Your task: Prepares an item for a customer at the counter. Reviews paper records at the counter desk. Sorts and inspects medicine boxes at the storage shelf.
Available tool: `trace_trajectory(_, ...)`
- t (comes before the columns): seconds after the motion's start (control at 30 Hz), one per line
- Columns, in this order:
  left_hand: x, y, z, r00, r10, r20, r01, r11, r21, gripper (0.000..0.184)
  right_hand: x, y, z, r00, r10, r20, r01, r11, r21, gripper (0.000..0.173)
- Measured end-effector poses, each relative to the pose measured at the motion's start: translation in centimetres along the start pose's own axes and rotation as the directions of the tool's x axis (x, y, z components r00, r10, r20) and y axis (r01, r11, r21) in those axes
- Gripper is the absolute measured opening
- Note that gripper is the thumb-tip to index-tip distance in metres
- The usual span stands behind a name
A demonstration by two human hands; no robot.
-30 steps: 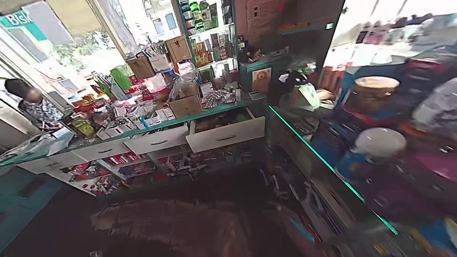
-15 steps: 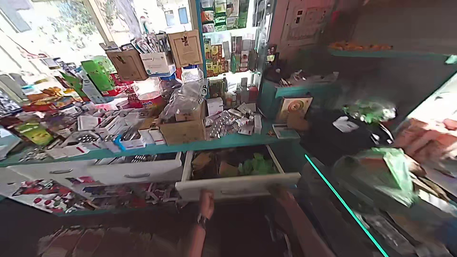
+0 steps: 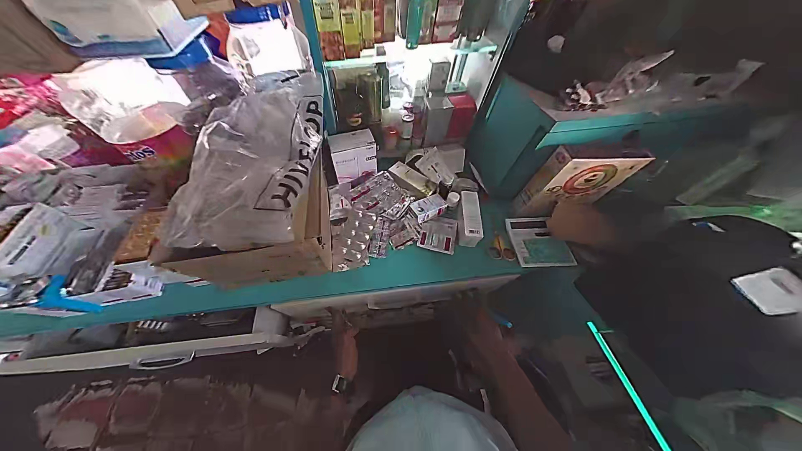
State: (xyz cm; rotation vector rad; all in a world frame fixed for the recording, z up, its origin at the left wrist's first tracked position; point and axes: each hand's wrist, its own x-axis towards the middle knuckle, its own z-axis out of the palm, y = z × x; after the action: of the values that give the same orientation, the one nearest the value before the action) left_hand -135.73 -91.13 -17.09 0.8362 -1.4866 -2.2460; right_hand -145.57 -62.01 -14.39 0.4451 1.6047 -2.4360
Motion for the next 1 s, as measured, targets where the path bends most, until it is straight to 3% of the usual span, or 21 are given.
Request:
trace_trajectory(0.07, 1.0, 0.7, 0.8, 0.999, -0.02, -0.029, 0.019, 0.999, -0.045, 0.075, -0.3, -1.5, 0.6, 0.998, 0.018, 0.068, 0.0, 0.969, -0.247, 0.053)
trace_trajectory(0.13, 0.9, 0.7, 0.6, 1.0, 0.001, -0.026, -0.002, 0.999, -0.053, 0.067, -2.8, -6.5, 1.5, 0.957, 0.211, 0.198, -0.045, 0.784, -0.619, 0.04)
trace_trajectory(0.2, -0.2, 1.5, -0.1, 0.999, 0.033, 0.001, -0.033, 0.993, 0.109, 0.057, -2.4, -10.7, 1.1, 0.721, 0.39, 0.572, 0.157, 0.712, -0.684, 0.037)
trace_trajectory(0.23, -1.2, 4.3, 0.8, 0.997, -0.061, -0.044, 0.072, 0.95, 0.304, 0.054, -2.2, -12.9, 1.9, 0.598, 0.357, 0.718, 0.268, 0.755, -0.598, 0.036)
trace_trajectory(0.27, -1.4, 10.1, 2.9, 0.91, -0.394, -0.126, 0.399, 0.754, 0.522, 0.047, -1.7, -15.0, 3.6, 0.55, 0.238, 0.8, 0.368, 0.791, -0.489, 0.033)
trace_trajectory(0.3, -1.2, 13.2, 3.8, 0.848, -0.512, -0.136, 0.464, 0.594, 0.657, 0.04, -0.8, -16.8, 5.8, 0.561, 0.096, 0.822, 0.466, 0.784, -0.41, 0.029)
trace_trajectory(0.33, -1.7, 13.0, 1.9, 0.903, -0.411, 0.123, 0.171, 0.608, 0.775, 0.031, 0.8, -18.1, 8.3, 0.583, -0.04, 0.812, 0.584, 0.715, -0.384, 0.025)
trace_trajectory(0.37, -1.7, 10.8, -0.8, 0.872, -0.155, 0.464, -0.25, 0.675, 0.694, 0.03, 3.1, -18.9, 11.2, 0.591, -0.141, 0.794, 0.703, 0.573, -0.421, 0.022)
trace_trajectory(0.4, -2.1, 12.4, -0.2, 0.829, -0.216, 0.516, -0.265, 0.661, 0.702, 0.031, 5.8, -19.0, 14.1, 0.575, -0.18, 0.798, 0.786, 0.393, -0.477, 0.021)
trace_trajectory(0.43, -2.8, 14.4, 1.6, 0.836, -0.221, 0.503, -0.258, 0.65, 0.715, 0.031, 8.8, -18.7, 17.0, 0.535, -0.172, 0.827, 0.841, 0.197, -0.503, 0.023)
trace_trajectory(0.47, -3.4, 15.8, 3.6, 0.871, -0.112, 0.479, -0.306, 0.639, 0.706, 0.031, 11.5, -18.0, 19.7, 0.506, -0.113, 0.855, 0.861, 0.015, -0.508, 0.027)
trace_trajectory(0.5, -3.2, 16.7, 5.6, 0.887, 0.057, 0.458, -0.398, 0.597, 0.697, 0.031, 14.0, -17.1, 22.1, 0.526, -0.006, 0.85, 0.842, -0.133, -0.522, 0.033)
trace_trajectory(0.53, -2.3, 17.1, 7.5, 0.871, 0.217, 0.44, -0.487, 0.493, 0.721, 0.031, 15.8, -16.1, 24.1, 0.553, 0.069, 0.83, 0.818, -0.233, -0.526, 0.035)
trace_trajectory(0.6, 1.7, 16.8, 10.7, 0.774, 0.437, 0.459, -0.592, 0.24, 0.77, 0.034, 17.3, -15.2, 26.2, 0.568, 0.112, 0.816, 0.797, -0.322, -0.51, 0.021)
trace_trajectory(0.67, 6.3, 15.5, 12.7, 0.747, 0.443, 0.495, -0.581, 0.074, 0.81, 0.044, 17.4, -17.1, 26.9, 0.569, 0.045, 0.821, 0.788, -0.316, -0.529, 0.019)
trace_trajectory(0.73, 9.4, 14.0, 13.3, 0.777, 0.399, 0.486, -0.527, -0.008, 0.85, 0.053, 16.6, -21.1, 26.6, 0.628, -0.07, 0.775, 0.745, -0.235, -0.625, 0.023)
trace_trajectory(0.77, 10.2, 13.4, 13.2, 0.797, 0.391, 0.46, -0.493, -0.018, 0.87, 0.053, 16.2, -23.2, 26.1, 0.649, -0.152, 0.746, 0.724, -0.18, -0.666, 0.023)
trace_trajectory(0.87, 11.3, 13.1, 12.5, 0.828, 0.412, 0.38, -0.425, 0.02, 0.905, 0.043, 15.2, -27.4, 22.7, 0.616, -0.422, 0.665, 0.725, -0.025, -0.688, 0.024)
trace_trajectory(1.0, 11.5, 12.8, 12.0, 0.83, 0.404, 0.386, -0.431, 0.023, 0.902, 0.039, 11.9, -28.2, 18.4, 0.638, -0.582, 0.504, 0.645, 0.048, -0.762, 0.028)
